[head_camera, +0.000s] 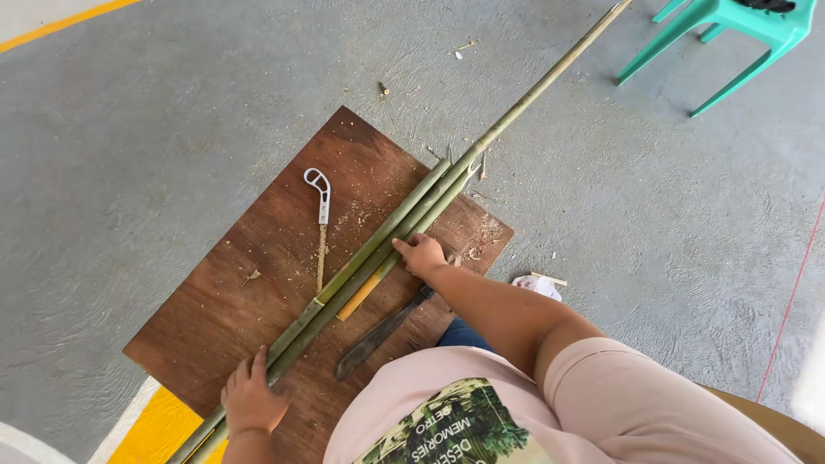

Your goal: Shaving and cutting bamboo sticks using a knife on a wooden surface.

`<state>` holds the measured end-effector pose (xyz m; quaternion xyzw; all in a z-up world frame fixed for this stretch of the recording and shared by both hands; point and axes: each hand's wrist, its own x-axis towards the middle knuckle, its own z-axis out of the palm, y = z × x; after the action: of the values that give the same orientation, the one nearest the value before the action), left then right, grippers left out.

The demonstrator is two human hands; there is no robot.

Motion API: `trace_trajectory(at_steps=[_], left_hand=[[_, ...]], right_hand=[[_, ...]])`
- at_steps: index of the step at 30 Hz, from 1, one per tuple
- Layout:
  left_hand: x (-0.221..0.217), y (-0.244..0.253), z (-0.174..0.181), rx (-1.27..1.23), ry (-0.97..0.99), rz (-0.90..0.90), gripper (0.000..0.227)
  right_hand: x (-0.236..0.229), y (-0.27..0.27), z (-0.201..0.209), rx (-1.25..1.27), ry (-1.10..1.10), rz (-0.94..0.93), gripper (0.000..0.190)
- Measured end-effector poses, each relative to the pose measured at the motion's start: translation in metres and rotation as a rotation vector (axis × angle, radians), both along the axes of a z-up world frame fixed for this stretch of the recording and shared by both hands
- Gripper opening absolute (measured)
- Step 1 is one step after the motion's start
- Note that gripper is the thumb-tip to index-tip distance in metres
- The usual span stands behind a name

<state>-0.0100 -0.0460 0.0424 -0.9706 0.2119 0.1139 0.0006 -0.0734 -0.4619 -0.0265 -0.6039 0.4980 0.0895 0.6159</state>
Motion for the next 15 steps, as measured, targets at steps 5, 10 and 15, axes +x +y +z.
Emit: trace_trajectory(at_steps=[5, 10, 15], left_hand=[[0.007, -0.03, -0.008, 0.362, 0.013, 0.092, 0.071], [0.026, -0.028, -0.018, 0.375, 0.144, 0.2, 0.05], [0.057, -0.018, 0.027, 0.274, -0.073, 0.086, 0.034]], right_hand=[[-0.012, -0.008, -0.012, 0.008, -0.096, 0.007, 0.039], [-0.022, -0.021, 0.021, -0.108, -0.106, 0.135, 0.036], [-0.039, -0.039, 0.014, -0.174, -0.119, 0.115, 0.032]])
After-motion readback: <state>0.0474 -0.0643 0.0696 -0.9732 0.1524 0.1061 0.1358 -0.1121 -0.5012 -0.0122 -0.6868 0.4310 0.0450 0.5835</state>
